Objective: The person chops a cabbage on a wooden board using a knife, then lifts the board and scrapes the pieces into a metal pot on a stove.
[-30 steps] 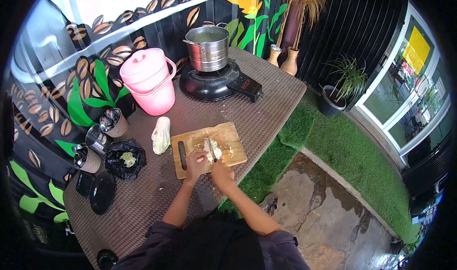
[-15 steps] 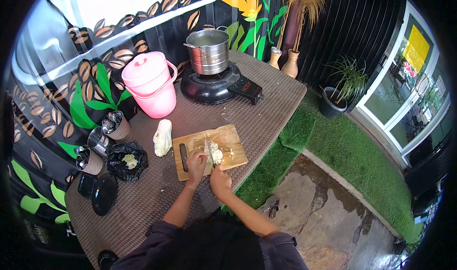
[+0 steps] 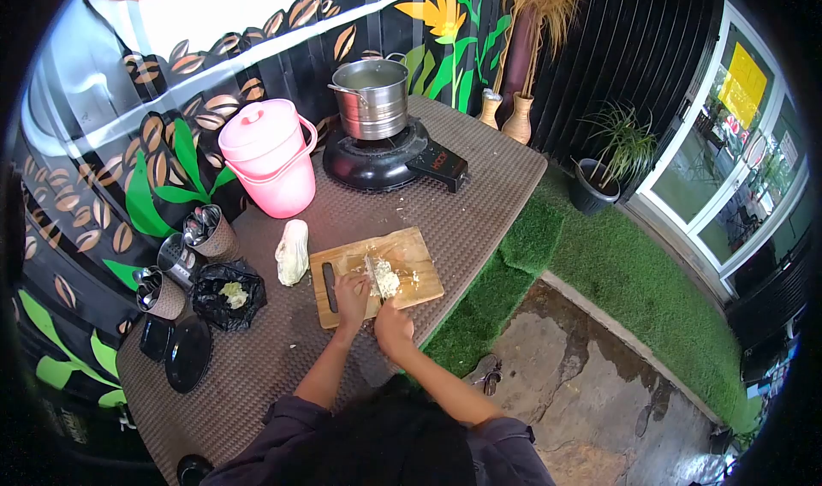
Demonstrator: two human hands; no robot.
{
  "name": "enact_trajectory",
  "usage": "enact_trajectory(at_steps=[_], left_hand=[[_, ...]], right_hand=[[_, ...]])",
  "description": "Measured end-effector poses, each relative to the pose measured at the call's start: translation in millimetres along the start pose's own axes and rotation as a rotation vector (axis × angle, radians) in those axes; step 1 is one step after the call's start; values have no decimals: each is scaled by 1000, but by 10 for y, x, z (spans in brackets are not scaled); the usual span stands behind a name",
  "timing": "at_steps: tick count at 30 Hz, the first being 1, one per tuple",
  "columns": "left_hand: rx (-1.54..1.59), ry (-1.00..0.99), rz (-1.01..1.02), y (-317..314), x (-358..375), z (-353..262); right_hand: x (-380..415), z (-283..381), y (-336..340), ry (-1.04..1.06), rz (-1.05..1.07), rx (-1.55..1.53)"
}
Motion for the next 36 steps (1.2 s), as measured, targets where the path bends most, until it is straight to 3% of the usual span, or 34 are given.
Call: enact_trajectory(at_steps=[5,11,14,19,22,23,25,29,32,36], left_hand=[[-12,15,7,-37,28,76],[-8,38,52,-49,41,116],[41,46,67,-55,11,103],[49,29,88,16,-10,18],[135,82,103,-4,-7,19],[140,80,101,3,-6,0],[266,133,130,63,-6,-78],[294,74,72,129,23,-117],[88,-282,260,241,53,-349],[0,-362,394,360,154,-594]], right_hand=[[-245,-87,27,6,-46,-50],[-125,-86,343,82,94,-19],[18,-8,103,-95,56,-69],[-243,-134,120,-26,-68,-71],[-390,-346,245,195,-52,-239],[-387,-441,224,195,-56,-234],[-234,-430,375,151,119,-620],[-147,-488,242,32,282,-949],[-59,-456,266,-26,374,-1206],[55,-422,356,-38,431,-1331]])
Point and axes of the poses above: each hand's wrist, its own x-axis away from the middle knuckle, its own y-axis out of the back of the hand, z = x × y, the point moved 3 cm from there along -x, towards the middle knuckle, and after that the axes turned 6 degrees about z, right-handed, at the moved point
